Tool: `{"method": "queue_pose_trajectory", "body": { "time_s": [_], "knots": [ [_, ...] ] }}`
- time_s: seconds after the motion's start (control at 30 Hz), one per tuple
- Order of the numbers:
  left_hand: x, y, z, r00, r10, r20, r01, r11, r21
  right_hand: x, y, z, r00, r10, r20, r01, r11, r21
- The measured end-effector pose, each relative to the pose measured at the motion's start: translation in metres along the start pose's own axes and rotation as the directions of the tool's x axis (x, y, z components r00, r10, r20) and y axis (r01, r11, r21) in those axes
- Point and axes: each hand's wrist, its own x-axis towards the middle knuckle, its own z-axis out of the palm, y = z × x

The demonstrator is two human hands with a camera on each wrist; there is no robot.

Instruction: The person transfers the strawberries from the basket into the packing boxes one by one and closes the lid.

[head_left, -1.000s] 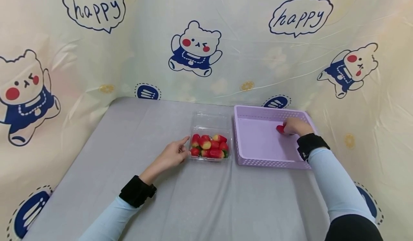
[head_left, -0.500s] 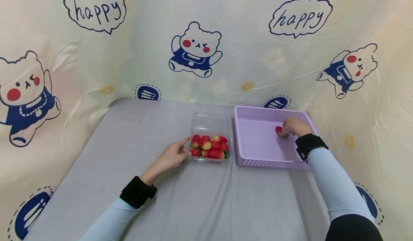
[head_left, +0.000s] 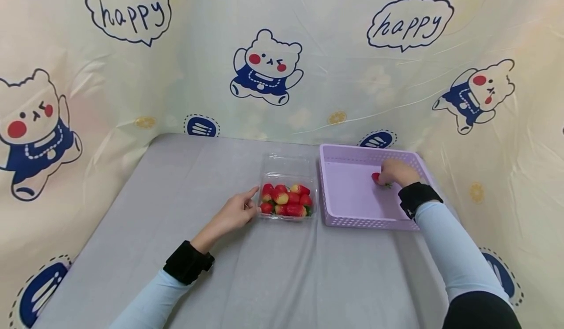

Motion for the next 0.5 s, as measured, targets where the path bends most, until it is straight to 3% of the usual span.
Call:
{"method": "queue_pose_trajectory", "body": {
  "time_s": [0.17,0.5],
  "knots": [
    [0.000,-0.001,0.000,1.000,0.006,-0.001,-0.006,1.000,0.001,0.003,-0.006,0.000,1.000,-0.027,-0.001,0.027,0.998,-0.063],
    [0.000,-0.002,0.000,1.000,0.002,-0.002,-0.002,1.000,0.006,-0.001,-0.026,-0.003,0.999,-0.043,-0.024,0.041,0.996,-0.077]
  ]
}}
